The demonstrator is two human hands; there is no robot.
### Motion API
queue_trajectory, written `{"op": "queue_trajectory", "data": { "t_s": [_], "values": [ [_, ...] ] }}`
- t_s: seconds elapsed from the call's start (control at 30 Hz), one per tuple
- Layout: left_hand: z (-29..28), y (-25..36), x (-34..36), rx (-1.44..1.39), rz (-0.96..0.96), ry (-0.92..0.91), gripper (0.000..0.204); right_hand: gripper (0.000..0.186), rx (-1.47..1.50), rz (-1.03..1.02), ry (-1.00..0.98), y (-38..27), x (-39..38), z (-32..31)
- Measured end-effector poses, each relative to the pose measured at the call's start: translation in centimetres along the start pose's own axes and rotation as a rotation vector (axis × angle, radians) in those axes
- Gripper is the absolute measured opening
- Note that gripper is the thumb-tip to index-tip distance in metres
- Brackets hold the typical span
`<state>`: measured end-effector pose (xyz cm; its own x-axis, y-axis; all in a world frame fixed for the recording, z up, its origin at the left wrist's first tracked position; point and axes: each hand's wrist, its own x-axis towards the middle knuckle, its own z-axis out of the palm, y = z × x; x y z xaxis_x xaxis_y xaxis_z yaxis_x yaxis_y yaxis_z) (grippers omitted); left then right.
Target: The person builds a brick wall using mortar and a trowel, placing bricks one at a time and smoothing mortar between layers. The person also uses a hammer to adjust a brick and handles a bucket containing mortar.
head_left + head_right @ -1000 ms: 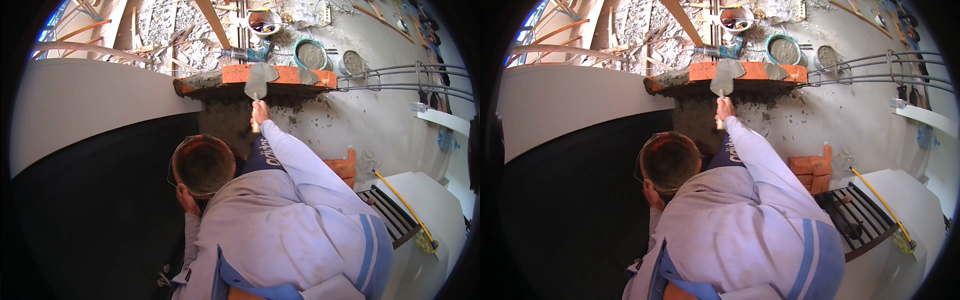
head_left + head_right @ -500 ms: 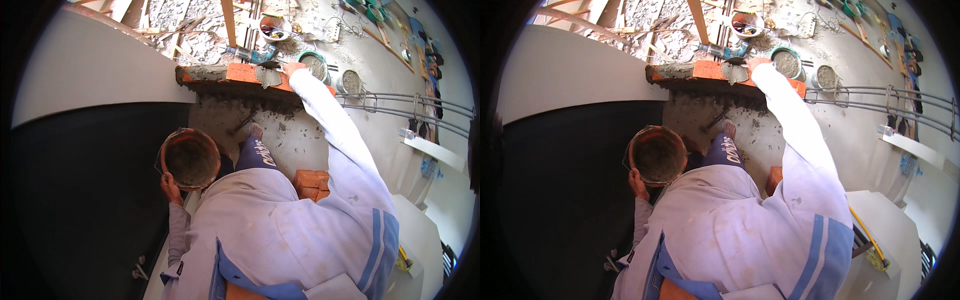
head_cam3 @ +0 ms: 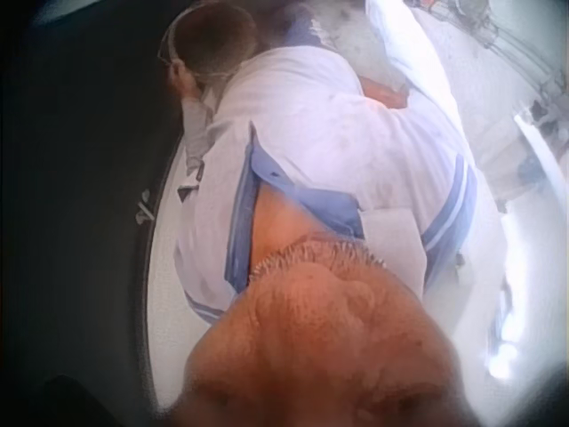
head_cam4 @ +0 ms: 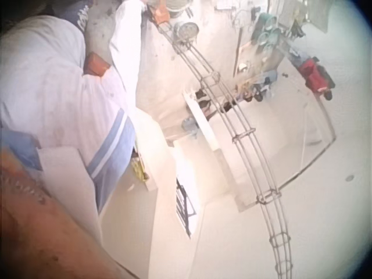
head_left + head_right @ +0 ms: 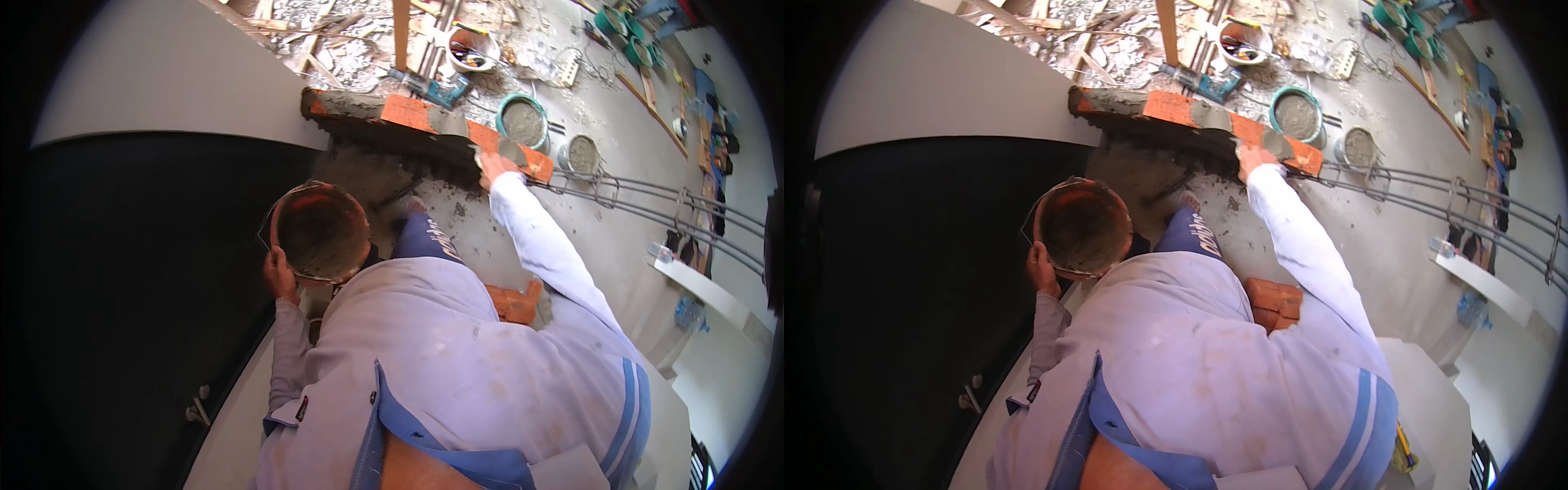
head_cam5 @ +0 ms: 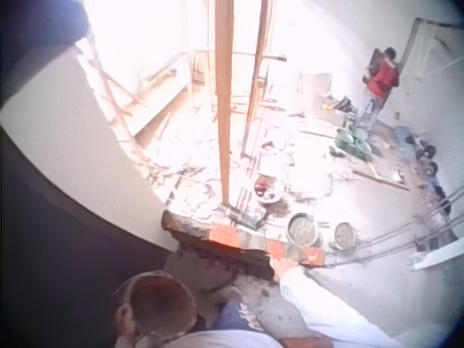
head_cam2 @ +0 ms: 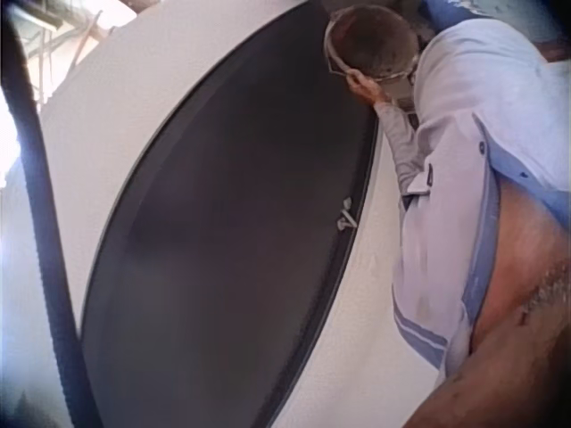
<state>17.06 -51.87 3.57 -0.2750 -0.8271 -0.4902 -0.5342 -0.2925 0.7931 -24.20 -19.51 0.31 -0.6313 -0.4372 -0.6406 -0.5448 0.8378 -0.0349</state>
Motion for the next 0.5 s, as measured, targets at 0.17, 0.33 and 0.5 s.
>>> {"op": "queue_trajectory", "data": {
  "t_s": [0.17, 0.33, 0.5],
  "values": [
    [-0.7, 1.1, -0.4, 0.076, 0.312, 0.062, 0.041, 0.033, -0.018, -0.208, 0.18, 0.7, -7.1, -2.0],
    [1.0, 7.8, -2.0, 0.146, 0.355, 0.027, 0.04, 0.029, -0.015, -0.728, 0.08, -10.2, -10.8, -8.3],
    [2.4, 12.2, -2.8, 0.173, 0.526, -0.038, 0.041, 0.028, -0.064, -0.773, 0.188, -19.0, -7.6, -6.4]
  ]
}}
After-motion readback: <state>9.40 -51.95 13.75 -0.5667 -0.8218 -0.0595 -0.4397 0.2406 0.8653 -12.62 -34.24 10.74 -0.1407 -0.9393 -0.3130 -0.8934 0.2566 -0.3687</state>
